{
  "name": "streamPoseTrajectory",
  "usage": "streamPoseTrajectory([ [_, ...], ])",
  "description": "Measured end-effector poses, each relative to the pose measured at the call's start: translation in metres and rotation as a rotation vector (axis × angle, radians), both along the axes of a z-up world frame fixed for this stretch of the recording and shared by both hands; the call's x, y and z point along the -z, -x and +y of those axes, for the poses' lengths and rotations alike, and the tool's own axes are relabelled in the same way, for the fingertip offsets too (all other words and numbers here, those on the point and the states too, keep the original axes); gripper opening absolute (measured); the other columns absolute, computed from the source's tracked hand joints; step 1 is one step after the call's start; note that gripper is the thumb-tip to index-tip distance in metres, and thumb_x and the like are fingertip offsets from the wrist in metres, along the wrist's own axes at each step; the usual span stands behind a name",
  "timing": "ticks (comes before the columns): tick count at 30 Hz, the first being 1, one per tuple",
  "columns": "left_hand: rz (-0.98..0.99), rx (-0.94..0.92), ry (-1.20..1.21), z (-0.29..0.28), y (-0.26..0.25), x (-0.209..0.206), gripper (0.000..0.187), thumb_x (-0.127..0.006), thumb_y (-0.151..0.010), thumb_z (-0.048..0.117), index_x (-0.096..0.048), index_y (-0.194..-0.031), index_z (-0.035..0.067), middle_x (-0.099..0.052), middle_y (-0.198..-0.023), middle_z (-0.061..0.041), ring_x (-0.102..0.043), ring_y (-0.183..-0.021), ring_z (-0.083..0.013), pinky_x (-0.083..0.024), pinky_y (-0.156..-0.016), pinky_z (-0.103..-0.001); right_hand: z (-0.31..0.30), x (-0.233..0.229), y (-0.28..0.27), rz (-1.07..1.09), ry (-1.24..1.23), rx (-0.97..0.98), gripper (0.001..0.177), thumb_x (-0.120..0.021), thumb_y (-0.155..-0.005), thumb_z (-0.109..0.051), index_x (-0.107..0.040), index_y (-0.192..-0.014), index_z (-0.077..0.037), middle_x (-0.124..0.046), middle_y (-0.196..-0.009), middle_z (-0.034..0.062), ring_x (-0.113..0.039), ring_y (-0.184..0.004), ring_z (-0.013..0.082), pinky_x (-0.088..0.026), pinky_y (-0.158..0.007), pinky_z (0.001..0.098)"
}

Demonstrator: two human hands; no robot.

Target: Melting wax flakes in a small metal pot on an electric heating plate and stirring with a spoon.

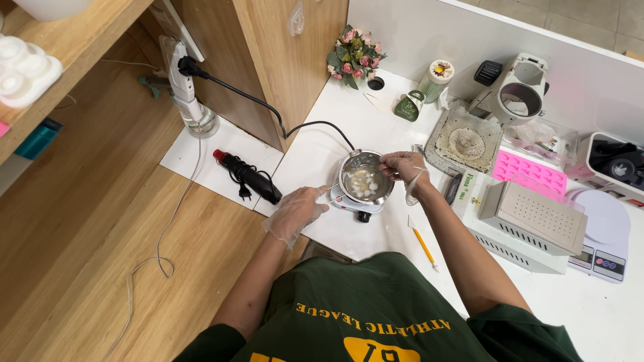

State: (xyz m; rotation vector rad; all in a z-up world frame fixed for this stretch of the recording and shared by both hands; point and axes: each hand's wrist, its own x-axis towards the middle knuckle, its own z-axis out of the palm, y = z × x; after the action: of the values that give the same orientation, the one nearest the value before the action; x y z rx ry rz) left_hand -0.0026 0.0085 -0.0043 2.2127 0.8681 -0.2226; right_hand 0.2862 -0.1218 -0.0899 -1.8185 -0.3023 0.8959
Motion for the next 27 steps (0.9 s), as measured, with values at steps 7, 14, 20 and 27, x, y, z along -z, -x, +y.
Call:
streamPoseTrajectory([
  [7, 0.059, 0.129, -0.043, 0.026, -0.008, 0.007, 0.056, -0.071, -0.09, 0.032, -0.057, -0.144, 0.029, -0.067, -0.126, -0.013, -0.062, -0.12, -0.0275, -0.046, -0.107, -0.039, 0.001, -0.003, -0.004, -0.026, 0.015, -0.072, 0.017, -0.061, -0.095, -0.007, -0.076, -0.102, -0.002, -0.078, -0.087, 0.0095, -0.069, -0.069, 0.013, -0.054, -0.063, 0.0274],
  [14, 0.048, 0.294, -0.123, 0.052, -0.019, 0.024, 0.059, -0.073, -0.088, 0.03, -0.057, -0.145, 0.026, -0.067, -0.126, -0.01, -0.061, -0.123, -0.0265, -0.047, -0.106, -0.039, -0.005, 0.007, -0.001, -0.048, -0.012, 0.017, 0.018, -0.061, -0.094, -0.003, -0.076, -0.101, 0.002, -0.077, -0.084, 0.0121, -0.068, -0.068, 0.0157, -0.055, -0.063, 0.0303],
  [20, 0.069, 0.342, -0.144, 0.061, -0.025, 0.025, 0.058, -0.072, -0.089, 0.031, -0.057, -0.145, 0.029, -0.066, -0.128, -0.01, -0.061, -0.122, -0.028, -0.047, -0.105, -0.039, -0.007, -0.007, 0.003, -0.02, -0.012, 0.036, 0.018, -0.059, -0.094, -0.002, -0.075, -0.102, 0.001, -0.076, -0.082, 0.0106, -0.068, -0.066, 0.0137, -0.057, -0.064, 0.028],
  [27, 0.102, 0.372, -0.15, 0.067, -0.027, 0.015, 0.057, -0.071, -0.09, 0.032, -0.055, -0.145, 0.029, -0.065, -0.129, -0.01, -0.06, -0.123, -0.0275, -0.046, -0.106, -0.039, -0.001, 0.003, 0.002, 0.026, -0.087, 0.027, 0.017, -0.061, -0.095, -0.002, -0.076, -0.101, 0.003, -0.076, -0.082, 0.0131, -0.067, -0.065, 0.014, -0.055, -0.062, 0.0269],
])
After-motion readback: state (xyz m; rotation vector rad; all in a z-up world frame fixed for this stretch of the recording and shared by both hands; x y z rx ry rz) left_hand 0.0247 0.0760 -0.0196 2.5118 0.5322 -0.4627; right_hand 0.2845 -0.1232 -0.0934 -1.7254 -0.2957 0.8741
